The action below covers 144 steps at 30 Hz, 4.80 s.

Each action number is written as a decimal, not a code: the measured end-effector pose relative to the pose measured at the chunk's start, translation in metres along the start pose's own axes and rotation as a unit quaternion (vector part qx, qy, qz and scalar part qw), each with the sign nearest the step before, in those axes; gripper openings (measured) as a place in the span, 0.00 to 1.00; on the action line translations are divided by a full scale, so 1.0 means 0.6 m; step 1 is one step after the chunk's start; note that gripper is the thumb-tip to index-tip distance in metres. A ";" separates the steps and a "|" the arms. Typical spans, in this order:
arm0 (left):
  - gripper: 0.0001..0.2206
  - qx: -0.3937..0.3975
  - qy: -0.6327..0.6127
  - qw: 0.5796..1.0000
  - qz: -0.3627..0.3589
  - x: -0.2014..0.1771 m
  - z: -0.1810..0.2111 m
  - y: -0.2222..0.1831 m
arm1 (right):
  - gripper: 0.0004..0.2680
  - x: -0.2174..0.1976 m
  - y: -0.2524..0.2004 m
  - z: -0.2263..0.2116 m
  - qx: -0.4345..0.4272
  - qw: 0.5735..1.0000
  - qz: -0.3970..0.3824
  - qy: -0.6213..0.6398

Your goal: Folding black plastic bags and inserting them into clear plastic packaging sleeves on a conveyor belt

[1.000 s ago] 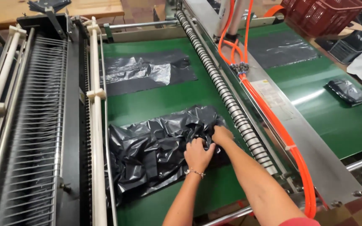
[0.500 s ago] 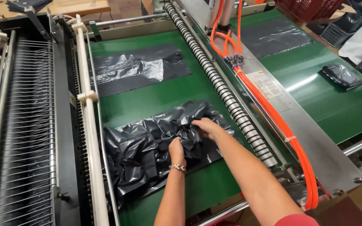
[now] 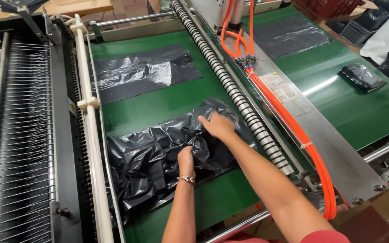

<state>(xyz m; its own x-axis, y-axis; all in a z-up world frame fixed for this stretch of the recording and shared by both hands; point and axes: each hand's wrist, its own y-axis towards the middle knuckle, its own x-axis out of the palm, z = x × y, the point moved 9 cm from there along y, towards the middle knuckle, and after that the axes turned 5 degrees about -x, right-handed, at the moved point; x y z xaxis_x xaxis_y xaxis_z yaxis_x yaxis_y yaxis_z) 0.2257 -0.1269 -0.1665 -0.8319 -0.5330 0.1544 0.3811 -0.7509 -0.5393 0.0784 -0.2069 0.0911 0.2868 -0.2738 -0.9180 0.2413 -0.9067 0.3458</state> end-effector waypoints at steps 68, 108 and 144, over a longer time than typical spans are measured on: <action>0.12 0.291 0.650 0.691 -0.123 0.137 0.064 -0.288 | 0.13 0.384 -0.059 0.000 0.032 0.923 -0.370 0.100; 0.06 0.492 0.413 0.718 0.267 -0.083 0.238 -0.389 | 0.09 0.219 -0.075 -0.215 0.133 0.704 -0.298 0.631; 0.04 0.293 0.618 0.636 0.358 -0.153 0.164 -0.267 | 0.19 0.292 -0.008 0.246 0.199 0.931 -0.177 0.248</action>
<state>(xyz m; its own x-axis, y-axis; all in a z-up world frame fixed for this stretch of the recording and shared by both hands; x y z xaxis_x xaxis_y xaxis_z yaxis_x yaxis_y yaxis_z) 0.2806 0.0039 -0.0125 0.0964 -0.3784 -0.9206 0.6245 -0.6972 0.3519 -0.0095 -0.2981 -0.1002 0.6712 0.1570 -0.7244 0.0668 -0.9861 -0.1519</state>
